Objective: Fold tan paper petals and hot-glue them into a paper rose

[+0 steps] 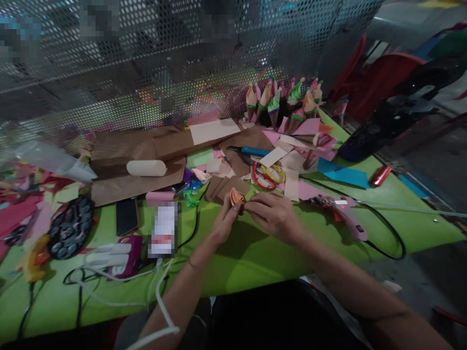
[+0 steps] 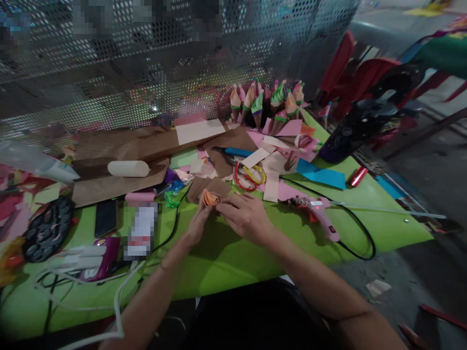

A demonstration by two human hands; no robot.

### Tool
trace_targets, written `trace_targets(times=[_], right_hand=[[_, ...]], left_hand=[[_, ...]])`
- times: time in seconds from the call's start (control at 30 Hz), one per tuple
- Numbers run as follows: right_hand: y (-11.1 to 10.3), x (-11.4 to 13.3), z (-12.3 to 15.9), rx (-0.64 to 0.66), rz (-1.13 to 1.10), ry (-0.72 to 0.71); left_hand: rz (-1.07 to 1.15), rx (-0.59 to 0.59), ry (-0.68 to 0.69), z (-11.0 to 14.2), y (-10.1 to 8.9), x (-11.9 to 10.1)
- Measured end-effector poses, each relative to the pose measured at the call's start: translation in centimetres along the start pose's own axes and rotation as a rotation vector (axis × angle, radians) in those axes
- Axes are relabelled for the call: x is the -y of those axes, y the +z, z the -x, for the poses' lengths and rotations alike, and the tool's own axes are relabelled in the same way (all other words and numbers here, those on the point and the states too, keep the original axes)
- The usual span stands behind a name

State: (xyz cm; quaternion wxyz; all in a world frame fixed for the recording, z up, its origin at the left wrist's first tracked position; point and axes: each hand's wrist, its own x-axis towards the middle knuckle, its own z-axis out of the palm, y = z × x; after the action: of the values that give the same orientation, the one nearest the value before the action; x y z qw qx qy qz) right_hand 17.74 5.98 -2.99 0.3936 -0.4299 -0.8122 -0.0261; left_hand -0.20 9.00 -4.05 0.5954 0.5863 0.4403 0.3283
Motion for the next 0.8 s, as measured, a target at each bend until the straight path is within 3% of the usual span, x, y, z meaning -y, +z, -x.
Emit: trace_targets(times=[0.53,0.8], right_hand=[[-0.5,0.1,-0.5,0.002,0.075,-0.121],[-0.3,0.2,-0.5,-0.029,-0.052,-0.009]], left_hand=[[-0.006,-0.023,0.022,-0.1,0.1,0.0],[0.059,-0.028,0.111,-0.4,0.1,1.2]])
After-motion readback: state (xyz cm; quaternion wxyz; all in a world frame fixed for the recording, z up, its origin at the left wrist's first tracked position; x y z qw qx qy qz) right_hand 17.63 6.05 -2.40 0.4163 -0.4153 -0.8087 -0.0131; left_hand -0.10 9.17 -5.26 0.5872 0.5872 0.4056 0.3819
